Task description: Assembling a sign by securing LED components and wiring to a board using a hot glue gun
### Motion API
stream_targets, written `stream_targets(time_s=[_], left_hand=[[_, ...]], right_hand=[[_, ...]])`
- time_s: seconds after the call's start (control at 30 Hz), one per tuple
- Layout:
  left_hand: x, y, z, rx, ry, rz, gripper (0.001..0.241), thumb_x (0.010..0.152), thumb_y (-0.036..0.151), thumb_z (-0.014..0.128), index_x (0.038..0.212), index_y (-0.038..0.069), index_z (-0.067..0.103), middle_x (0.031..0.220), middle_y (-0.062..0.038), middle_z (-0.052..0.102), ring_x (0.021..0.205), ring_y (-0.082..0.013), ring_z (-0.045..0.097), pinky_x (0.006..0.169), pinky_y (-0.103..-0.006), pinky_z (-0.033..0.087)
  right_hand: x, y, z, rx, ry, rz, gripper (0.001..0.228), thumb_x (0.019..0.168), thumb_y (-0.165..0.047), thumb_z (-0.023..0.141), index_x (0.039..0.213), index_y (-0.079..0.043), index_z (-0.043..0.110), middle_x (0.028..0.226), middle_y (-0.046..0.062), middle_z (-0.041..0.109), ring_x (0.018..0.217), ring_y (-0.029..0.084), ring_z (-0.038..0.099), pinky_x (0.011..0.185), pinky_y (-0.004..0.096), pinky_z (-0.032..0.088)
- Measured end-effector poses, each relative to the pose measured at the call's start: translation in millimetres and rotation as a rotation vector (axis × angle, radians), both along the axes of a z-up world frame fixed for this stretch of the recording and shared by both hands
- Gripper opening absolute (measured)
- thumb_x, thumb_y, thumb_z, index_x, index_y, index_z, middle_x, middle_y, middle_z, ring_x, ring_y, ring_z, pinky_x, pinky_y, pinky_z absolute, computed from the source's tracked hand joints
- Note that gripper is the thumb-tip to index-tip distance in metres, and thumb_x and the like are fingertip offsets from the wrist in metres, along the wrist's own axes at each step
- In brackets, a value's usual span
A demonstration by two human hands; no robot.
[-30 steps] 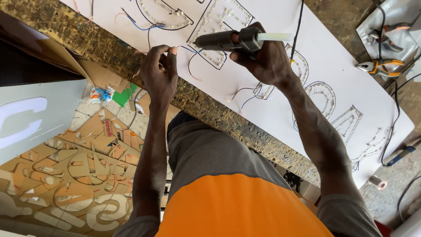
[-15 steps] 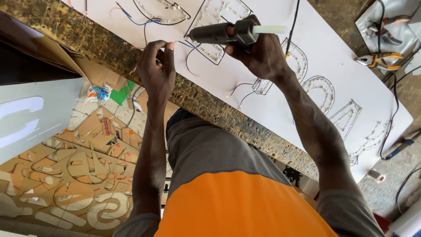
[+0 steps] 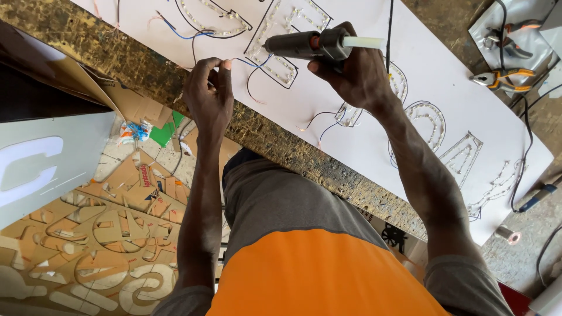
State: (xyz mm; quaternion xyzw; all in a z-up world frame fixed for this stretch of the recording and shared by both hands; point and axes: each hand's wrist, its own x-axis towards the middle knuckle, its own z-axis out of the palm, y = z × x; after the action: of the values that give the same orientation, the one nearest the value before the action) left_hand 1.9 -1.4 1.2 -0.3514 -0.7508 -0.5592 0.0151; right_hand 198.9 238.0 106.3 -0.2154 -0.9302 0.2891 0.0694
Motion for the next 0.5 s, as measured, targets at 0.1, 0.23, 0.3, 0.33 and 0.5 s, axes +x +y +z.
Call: stream_targets(time_s=[0.1, 0.23, 0.3, 0.33, 0.5], left_hand=[[0.6, -1.7, 2.3, 0.008, -0.013, -0.002, 0.016, 0.119, 0.018, 0.07, 0.109, 0.006, 0.074, 0.093, -0.007, 0.071, 0.08, -0.0209, 0.061, 0.067, -0.0391, 0.048], [0.5, -2.1, -0.7, 0.033, -0.014, -0.001, 0.025, 0.122, 0.021, 0.063, 0.103, 0.006, 0.072, 0.088, -0.006, 0.068, 0.079, -0.0203, 0.059, 0.067, -0.0387, 0.045], [-0.6, -3.1, -7.8, 0.05, -0.008, -0.01, 0.03, 0.123, 0.023, 0.061, 0.098, 0.007, 0.067, 0.084, -0.005, 0.061, 0.076, -0.0193, 0.052, 0.065, -0.0382, 0.041], [-1.4, -2.9, -11.0, 0.069, -0.004, -0.015, 0.035, 0.124, 0.024, 0.06, 0.093, 0.008, 0.062, 0.079, -0.004, 0.054, 0.074, -0.0183, 0.045, 0.064, -0.0377, 0.036], [-2.2, -4.4, -5.7, 0.192, -0.012, 0.035, 0.016, 0.121, 0.016, 0.064, 0.111, 0.003, 0.067, 0.097, -0.009, 0.064, 0.083, -0.0189, 0.053, 0.07, -0.0362, 0.044]], right_hand=[[6.6, 1.8, 4.1, 0.001, 0.07, 0.017, 0.043, 0.116, -0.034, 0.084, 0.135, -0.005, 0.059, 0.109, 0.013, 0.07, 0.08, 0.037, 0.062, 0.07, 0.051, 0.051], [26.7, 12.6, -11.4, -0.427, 0.302, -0.017, 0.041, 0.116, -0.014, 0.083, 0.148, -0.003, 0.06, 0.15, 0.015, 0.07, 0.137, 0.027, 0.065, 0.118, 0.04, 0.054], [39.2, 14.3, 1.1, -0.342, 0.258, -0.055, 0.04, 0.117, -0.019, 0.084, 0.144, -0.004, 0.058, 0.144, 0.013, 0.069, 0.129, 0.027, 0.066, 0.108, 0.041, 0.054], [45.6, 15.5, 7.9, -0.256, 0.211, -0.088, 0.04, 0.119, -0.024, 0.084, 0.14, -0.005, 0.056, 0.138, 0.012, 0.068, 0.122, 0.028, 0.066, 0.097, 0.042, 0.053], [71.2, 22.4, 14.2, -0.38, 0.249, -0.096, 0.044, 0.119, -0.021, 0.083, 0.145, -0.004, 0.051, 0.126, 0.014, 0.074, 0.117, 0.025, 0.071, 0.102, 0.04, 0.059]])
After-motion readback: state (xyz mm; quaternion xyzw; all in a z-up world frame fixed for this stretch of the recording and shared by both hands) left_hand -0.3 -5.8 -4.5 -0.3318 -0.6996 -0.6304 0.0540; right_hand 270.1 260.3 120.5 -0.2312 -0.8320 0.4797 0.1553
